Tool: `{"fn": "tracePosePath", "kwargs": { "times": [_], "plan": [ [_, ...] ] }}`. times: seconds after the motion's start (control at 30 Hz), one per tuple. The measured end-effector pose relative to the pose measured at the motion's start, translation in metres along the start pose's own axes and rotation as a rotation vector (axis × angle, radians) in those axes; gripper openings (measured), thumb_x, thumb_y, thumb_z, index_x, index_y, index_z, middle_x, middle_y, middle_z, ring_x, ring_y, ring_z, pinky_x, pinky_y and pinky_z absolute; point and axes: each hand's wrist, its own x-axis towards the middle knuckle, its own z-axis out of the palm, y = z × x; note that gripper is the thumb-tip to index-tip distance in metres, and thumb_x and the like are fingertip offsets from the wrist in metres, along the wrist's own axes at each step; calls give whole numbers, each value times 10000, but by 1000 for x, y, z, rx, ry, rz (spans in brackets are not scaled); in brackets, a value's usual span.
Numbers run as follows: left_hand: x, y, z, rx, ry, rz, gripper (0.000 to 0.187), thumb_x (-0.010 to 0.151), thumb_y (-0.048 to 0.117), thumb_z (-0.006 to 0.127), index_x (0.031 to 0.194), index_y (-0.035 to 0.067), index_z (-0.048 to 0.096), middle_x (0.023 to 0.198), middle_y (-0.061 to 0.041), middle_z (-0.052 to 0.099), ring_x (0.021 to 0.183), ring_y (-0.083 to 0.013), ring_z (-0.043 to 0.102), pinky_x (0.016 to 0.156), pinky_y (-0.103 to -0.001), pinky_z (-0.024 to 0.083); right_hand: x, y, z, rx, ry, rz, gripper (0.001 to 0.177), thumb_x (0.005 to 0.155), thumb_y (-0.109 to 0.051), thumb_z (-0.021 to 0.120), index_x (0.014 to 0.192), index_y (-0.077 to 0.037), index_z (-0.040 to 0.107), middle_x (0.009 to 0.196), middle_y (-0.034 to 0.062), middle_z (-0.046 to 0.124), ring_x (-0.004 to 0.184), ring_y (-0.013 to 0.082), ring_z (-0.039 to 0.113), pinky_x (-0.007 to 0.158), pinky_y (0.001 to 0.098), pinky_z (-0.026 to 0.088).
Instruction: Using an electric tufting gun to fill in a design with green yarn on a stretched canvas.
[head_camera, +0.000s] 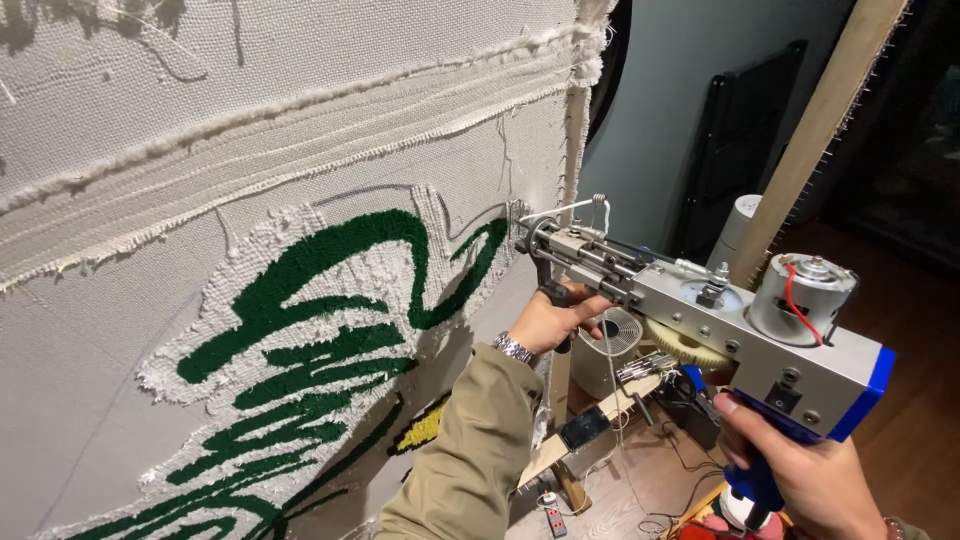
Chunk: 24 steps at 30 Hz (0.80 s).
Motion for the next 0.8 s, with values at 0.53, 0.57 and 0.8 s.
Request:
{"fn": "tracePosePath", "kwargs": {
  "times": [0.53, 0.57, 0.8],
  "plan": [
    [-49, -15, -24, 178, 62, 56, 344, 970, 211, 723, 765, 143, 455, 593, -121, 662, 508, -180, 676, 417, -237, 314, -11, 8, 3, -89, -84, 27, 159, 905, 46, 750, 854, 99, 610, 606, 200, 519, 489, 314, 460, 449, 433, 406],
    [-53, -14, -27, 189, 104, 2, 322, 954, 257, 752, 831, 131, 482, 635, -67, 623, 535, -176, 698, 394, -231, 316, -12, 9, 5, -110, -98, 52, 171, 906, 35, 763, 835, 104, 624, 596, 213, 545, 483, 325, 487, 444, 441, 423],
    [-49, -42, -56, -70, 138, 3, 391, 926, 141, 787, 807, 200, 419, 936, -115, 687, 554, -266, 689, 491, -341, 567, -16, 11, 21, -157, -126, 137, 219, 944, 8, 751, 804, 117, 621, 600, 226, 543, 502, 332, 487, 489, 449, 414]
  ]
}}
